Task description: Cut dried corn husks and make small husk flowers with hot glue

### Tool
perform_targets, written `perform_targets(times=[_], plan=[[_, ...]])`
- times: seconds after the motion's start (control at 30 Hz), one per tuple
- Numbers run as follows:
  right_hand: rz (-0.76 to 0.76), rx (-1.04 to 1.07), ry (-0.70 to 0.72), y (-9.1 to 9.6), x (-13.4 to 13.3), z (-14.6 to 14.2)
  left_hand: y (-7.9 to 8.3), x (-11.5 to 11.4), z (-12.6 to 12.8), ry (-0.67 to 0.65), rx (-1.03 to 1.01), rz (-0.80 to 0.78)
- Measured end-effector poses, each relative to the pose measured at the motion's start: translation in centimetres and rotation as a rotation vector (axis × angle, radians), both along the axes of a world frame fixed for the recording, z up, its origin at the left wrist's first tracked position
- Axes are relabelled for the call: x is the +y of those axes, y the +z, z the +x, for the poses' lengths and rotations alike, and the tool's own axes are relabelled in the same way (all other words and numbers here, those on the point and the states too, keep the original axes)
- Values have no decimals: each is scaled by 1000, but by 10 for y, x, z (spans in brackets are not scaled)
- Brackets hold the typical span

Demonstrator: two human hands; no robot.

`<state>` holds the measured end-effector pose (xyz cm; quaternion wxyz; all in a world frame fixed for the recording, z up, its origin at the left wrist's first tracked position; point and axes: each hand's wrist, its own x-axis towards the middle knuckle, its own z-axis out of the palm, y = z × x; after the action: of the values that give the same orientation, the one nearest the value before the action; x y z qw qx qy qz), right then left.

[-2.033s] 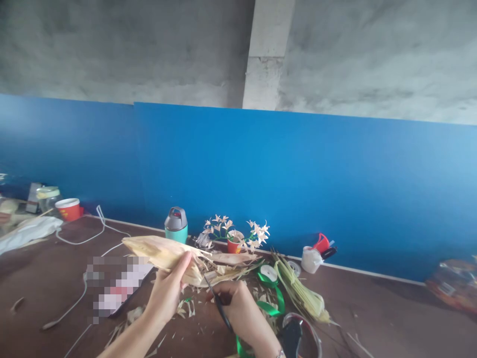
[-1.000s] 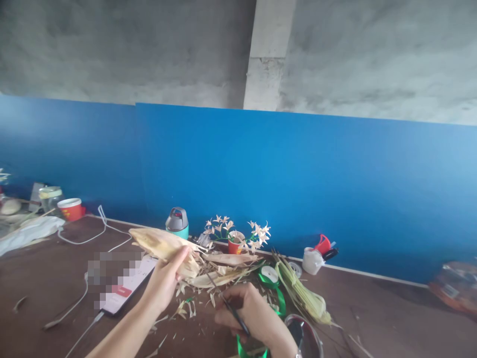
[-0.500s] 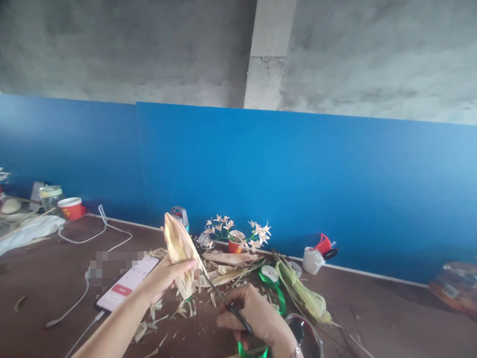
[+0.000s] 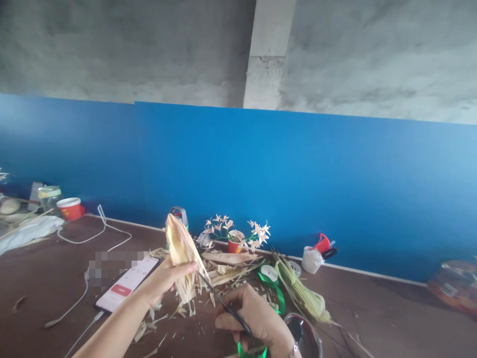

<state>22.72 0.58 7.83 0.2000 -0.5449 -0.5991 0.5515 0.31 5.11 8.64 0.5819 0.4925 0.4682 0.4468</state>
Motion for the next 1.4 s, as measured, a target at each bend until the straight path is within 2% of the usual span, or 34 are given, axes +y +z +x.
perform_targets(times=[0.23,0.53,0.8,0.97,1.13,1.2,1.27,1.4], plan=[[7,21,22,-9,2,4,0,1,-2,-52,-6,-17],[-17,65,63,-3,2,2,2,-1,-1,-156,-96,-85],[51,13,45,-10,4,3,6,-2,3,-159,-181,-148],[79,-71,7,-16,8,1,-7,4,8,-108,-164,-178],[56,-107,-7,-18,9,5,-23,12,11,-12,-75,-133],[35,-64,24,-17,11,8,-25,14,12,48,-70,-98],[86,37,14,-17,13,6,-27,15,13,88,-84,-68],[316,294,-229,-25,21,-15,-34,12,23,118,-121,-28]])
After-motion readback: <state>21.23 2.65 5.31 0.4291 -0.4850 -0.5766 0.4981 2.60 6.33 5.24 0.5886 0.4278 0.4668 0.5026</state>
